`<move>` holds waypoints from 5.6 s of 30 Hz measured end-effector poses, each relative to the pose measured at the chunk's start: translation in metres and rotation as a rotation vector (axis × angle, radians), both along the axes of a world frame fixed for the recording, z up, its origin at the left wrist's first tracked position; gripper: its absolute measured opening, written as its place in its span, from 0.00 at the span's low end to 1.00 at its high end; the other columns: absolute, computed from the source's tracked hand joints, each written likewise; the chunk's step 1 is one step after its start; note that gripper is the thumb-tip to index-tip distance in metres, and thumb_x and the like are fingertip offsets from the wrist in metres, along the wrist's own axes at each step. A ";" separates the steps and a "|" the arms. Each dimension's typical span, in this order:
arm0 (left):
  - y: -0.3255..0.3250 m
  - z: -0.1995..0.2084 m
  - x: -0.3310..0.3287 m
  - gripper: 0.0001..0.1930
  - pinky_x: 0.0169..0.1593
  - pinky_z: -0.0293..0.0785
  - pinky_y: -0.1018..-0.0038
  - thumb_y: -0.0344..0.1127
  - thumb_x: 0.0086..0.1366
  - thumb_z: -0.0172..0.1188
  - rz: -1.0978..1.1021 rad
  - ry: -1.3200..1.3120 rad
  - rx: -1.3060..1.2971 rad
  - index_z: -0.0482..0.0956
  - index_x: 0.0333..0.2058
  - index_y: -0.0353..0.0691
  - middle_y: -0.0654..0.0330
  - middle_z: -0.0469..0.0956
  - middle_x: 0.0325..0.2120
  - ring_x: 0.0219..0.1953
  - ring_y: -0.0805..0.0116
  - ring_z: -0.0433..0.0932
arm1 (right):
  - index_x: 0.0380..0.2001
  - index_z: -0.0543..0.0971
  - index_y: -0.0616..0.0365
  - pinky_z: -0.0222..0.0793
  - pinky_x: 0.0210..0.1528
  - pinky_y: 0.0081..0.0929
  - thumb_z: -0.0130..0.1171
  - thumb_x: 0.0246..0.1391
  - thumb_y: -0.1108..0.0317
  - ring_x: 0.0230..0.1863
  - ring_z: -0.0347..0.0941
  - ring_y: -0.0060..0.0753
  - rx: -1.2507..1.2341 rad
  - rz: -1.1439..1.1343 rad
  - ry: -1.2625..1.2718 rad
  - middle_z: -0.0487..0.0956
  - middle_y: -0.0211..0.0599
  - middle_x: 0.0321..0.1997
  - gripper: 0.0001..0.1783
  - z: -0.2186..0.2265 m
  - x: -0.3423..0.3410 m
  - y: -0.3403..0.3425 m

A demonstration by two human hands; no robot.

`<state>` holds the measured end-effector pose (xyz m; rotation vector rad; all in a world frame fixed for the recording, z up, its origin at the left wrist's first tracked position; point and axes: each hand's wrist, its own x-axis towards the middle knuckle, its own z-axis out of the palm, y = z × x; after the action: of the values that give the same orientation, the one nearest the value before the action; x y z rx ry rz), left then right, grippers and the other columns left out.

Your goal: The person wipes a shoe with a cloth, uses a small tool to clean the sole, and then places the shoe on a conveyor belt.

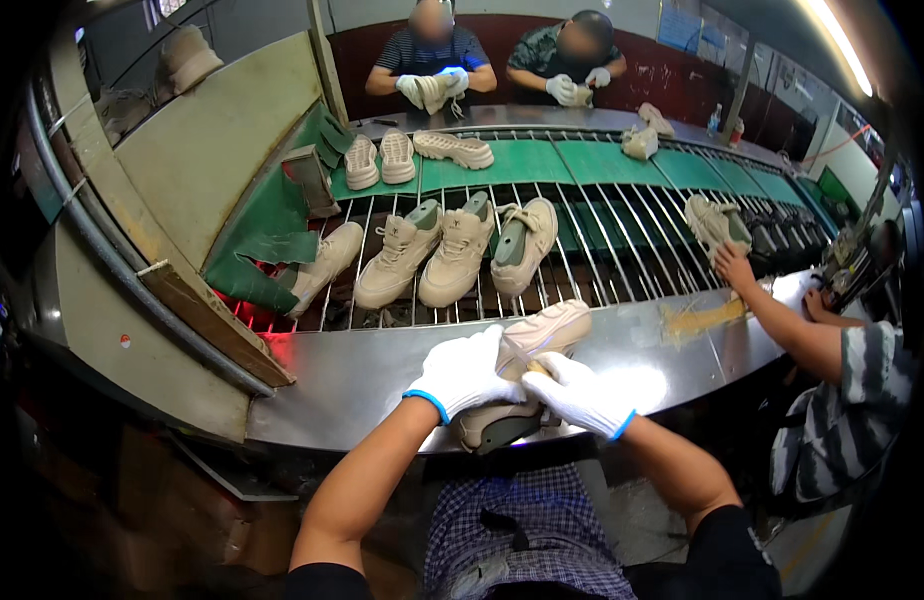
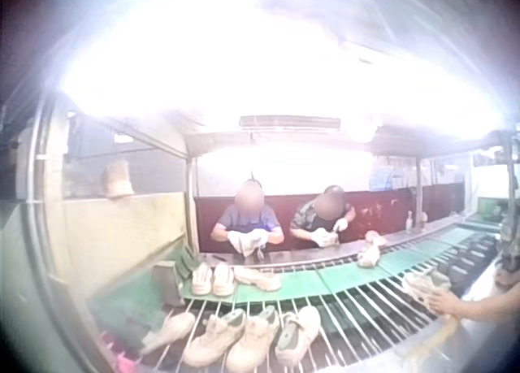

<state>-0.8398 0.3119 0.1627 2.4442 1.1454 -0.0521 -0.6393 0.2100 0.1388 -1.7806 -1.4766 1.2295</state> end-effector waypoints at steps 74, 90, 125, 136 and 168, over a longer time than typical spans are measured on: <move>0.014 -0.008 -0.023 0.68 0.54 0.83 0.55 0.74 0.50 0.74 -0.055 -0.020 0.064 0.52 0.79 0.42 0.40 0.82 0.58 0.53 0.41 0.86 | 0.45 0.75 0.54 0.69 0.14 0.20 0.55 0.74 0.58 0.13 0.63 0.14 -0.415 -0.075 0.566 0.71 0.19 0.22 0.11 0.004 -0.021 0.008; 0.017 -0.023 -0.046 0.56 0.54 0.82 0.55 0.71 0.53 0.73 -0.006 -0.085 0.120 0.66 0.71 0.39 0.42 0.84 0.54 0.52 0.43 0.86 | 0.40 0.75 0.54 0.68 0.16 0.25 0.53 0.74 0.59 0.15 0.70 0.24 0.363 -0.620 0.342 0.74 0.28 0.24 0.11 0.018 0.067 -0.009; 0.013 -0.041 -0.067 0.48 0.52 0.82 0.59 0.66 0.62 0.69 -0.182 -0.070 0.331 0.71 0.64 0.27 0.46 0.83 0.47 0.48 0.50 0.85 | 0.49 0.78 0.59 0.81 0.39 0.56 0.49 0.76 0.50 0.35 0.85 0.62 0.191 0.461 -0.746 0.84 0.57 0.32 0.22 0.023 -0.038 0.033; 0.001 -0.040 -0.095 0.42 0.63 0.75 0.52 0.58 0.58 0.74 -0.230 -0.308 0.554 0.73 0.63 0.34 0.44 0.79 0.57 0.60 0.44 0.78 | 0.49 0.78 0.58 0.80 0.50 0.56 0.54 0.70 0.36 0.45 0.85 0.68 0.072 0.494 -0.621 0.86 0.64 0.42 0.32 0.024 -0.053 0.029; -0.040 0.034 -0.035 0.38 0.48 0.86 0.60 0.40 0.56 0.83 0.214 -0.963 0.649 0.77 0.60 0.26 0.40 0.87 0.42 0.42 0.46 0.90 | 0.76 0.59 0.62 0.65 0.74 0.42 0.62 0.70 0.56 0.71 0.70 0.49 0.913 -0.365 0.115 0.71 0.57 0.71 0.40 0.012 -0.032 0.072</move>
<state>-0.8746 0.2719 0.1962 2.2671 1.0026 1.5775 -0.6713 0.2817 0.1512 -1.2287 -1.2591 0.3474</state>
